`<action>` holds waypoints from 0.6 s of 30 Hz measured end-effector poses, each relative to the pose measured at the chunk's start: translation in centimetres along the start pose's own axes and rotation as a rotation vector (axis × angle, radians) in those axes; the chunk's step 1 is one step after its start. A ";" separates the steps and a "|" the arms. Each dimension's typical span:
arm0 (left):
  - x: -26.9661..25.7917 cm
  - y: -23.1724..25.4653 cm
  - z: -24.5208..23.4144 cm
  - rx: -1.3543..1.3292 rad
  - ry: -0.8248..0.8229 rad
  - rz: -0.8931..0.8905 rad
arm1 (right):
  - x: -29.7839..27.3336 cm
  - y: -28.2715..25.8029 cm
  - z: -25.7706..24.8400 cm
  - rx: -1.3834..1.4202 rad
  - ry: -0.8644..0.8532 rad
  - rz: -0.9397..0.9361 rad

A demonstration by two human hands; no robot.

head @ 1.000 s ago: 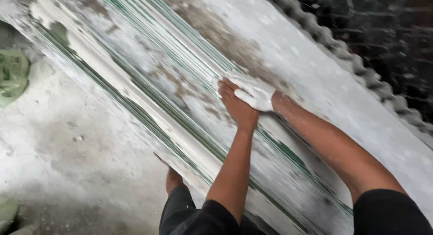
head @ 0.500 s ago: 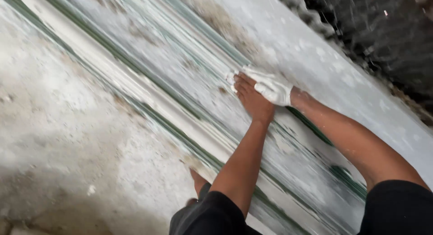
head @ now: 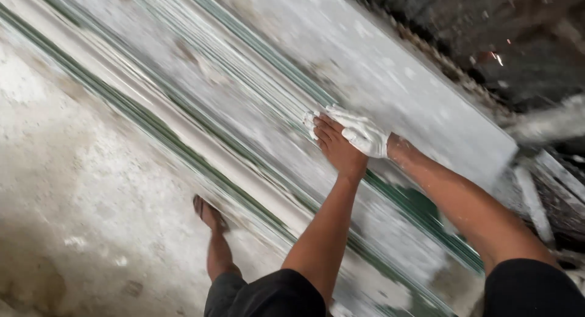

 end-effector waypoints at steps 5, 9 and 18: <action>-17.4 7.9 3.9 -0.094 -0.008 0.018 | -20.3 0.4 0.1 -0.016 0.018 0.020; -29.3 13.0 6.2 -0.141 -0.047 0.074 | -34.3 2.7 0.2 -0.065 0.093 0.030; -43.9 18.7 10.0 0.096 -0.073 0.155 | -62.3 14.6 7.2 0.381 1.094 0.303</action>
Point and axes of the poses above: each hand's wrist, its own x-axis towards the middle knuckle, its own z-axis out of the palm, y = z × x, the point moved 10 cm from there along x, towards the middle knuckle, and after that the axes turned 10 degrees about x, right-handed, at the moved point
